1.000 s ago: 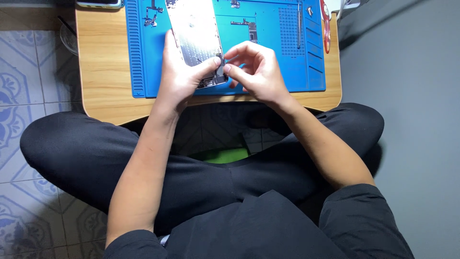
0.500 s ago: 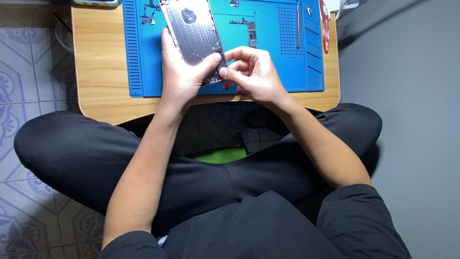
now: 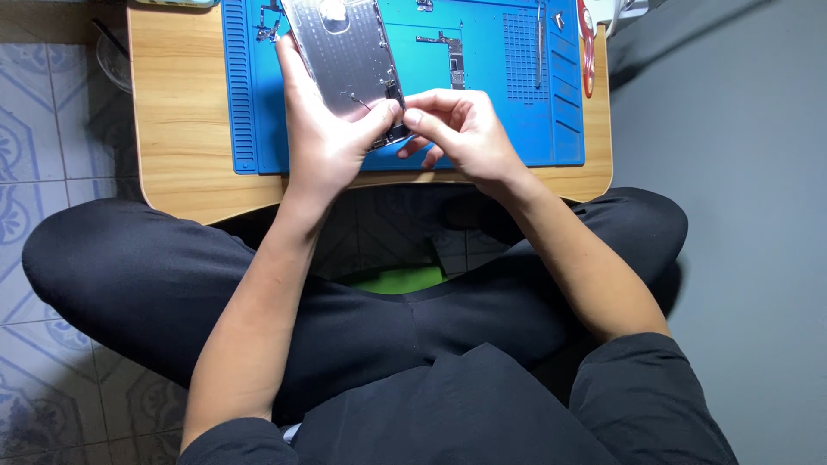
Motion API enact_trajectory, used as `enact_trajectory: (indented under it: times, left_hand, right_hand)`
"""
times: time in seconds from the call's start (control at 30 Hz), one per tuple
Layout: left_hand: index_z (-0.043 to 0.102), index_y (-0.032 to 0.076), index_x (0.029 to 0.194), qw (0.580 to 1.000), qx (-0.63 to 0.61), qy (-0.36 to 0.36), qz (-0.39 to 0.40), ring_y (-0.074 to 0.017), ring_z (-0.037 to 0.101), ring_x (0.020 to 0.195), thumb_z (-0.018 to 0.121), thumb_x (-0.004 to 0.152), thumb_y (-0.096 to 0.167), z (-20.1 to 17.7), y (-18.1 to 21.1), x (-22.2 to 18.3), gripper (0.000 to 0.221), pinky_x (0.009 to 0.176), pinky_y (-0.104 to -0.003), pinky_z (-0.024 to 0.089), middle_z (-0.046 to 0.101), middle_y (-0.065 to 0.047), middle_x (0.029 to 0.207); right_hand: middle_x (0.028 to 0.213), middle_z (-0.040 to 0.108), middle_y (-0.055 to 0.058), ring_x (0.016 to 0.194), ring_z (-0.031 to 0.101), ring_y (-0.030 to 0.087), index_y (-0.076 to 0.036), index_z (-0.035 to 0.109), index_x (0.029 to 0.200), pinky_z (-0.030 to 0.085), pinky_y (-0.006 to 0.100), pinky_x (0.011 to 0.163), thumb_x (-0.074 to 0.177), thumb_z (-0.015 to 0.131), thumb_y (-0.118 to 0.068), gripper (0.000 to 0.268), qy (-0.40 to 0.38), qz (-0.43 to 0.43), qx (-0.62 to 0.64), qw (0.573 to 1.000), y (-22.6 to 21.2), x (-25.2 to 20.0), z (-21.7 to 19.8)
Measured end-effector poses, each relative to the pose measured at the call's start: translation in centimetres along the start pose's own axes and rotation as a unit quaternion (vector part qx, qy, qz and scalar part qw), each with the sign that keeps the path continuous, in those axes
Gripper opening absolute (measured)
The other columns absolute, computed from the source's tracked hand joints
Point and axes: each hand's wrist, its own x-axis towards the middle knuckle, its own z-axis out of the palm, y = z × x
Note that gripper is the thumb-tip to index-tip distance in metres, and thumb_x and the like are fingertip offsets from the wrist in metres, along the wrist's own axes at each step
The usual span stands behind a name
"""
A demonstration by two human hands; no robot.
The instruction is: The person is repairing a mobile phone by carefully assembling internal components and using precision tools on an anti-static mat.
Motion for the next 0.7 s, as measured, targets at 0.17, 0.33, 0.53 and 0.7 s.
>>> enact_trajectory:
  times: [0.17, 0.33, 0.53, 0.7]
  left_hand:
    - [0.013, 0.013, 0.155, 0.999, 0.003, 0.029, -0.02, -0.0324, 0.078, 0.12, 0.084, 0.095, -0.011, 0.8, -0.2, -0.5, 0.096, 0.099, -0.039, 0.077, 0.056, -0.022, 0.144]
    - [0.008, 0.02, 0.156, 0.998, 0.046, 0.052, 0.001, -0.0351, 0.079, 0.125, 0.089, 0.098, -0.007, 1.1, -2.2, -1.0, 0.103, 0.101, -0.042, 0.079, 0.053, -0.023, 0.145]
    - [0.008, 0.021, 0.17, 0.951, 0.265, 0.152, 0.051, -0.0371, 0.051, 0.158, 0.117, 0.094, 0.011, -0.9, -1.9, 0.5, 0.134, 0.142, -0.047, 0.044, 0.038, -0.018, 0.167]
    - [0.077, 0.008, 0.13, 0.898, 0.421, -0.075, 0.102, -0.0366, 0.041, 0.147, 0.09, 0.095, 0.016, -0.4, 0.0, 2.3, 0.037, 0.127, -0.058, 0.013, 0.06, -0.013, 0.148]
  right_hand:
    - [0.095, 0.078, 0.009, 0.081, 0.077, 0.014, -0.002, 0.071, 0.119, 0.059, 0.02, 0.061, 0.095, 0.079, -0.012, 0.028, -0.004, -0.029, -0.028, 0.999, 0.2, 0.0, 0.0]
    - [0.097, 0.076, 0.007, 0.08, 0.07, 0.01, -0.002, 0.072, 0.119, 0.059, 0.021, 0.062, 0.095, 0.078, -0.008, 0.025, 0.009, -0.058, -0.011, 0.998, 0.9, 0.7, -0.8]
    - [0.089, 0.077, 0.009, 0.066, 0.064, 0.008, 0.004, 0.076, 0.121, 0.054, 0.019, 0.056, 0.095, 0.077, -0.004, 0.027, -0.009, -0.074, -0.139, 0.987, 0.3, 1.6, -3.3]
    - [0.082, 0.07, 0.006, 0.059, 0.05, 0.006, 0.005, 0.077, 0.123, 0.041, 0.018, 0.048, 0.097, 0.075, 0.0, 0.027, -0.091, -0.104, -0.21, 0.968, -0.9, 2.6, -4.8]
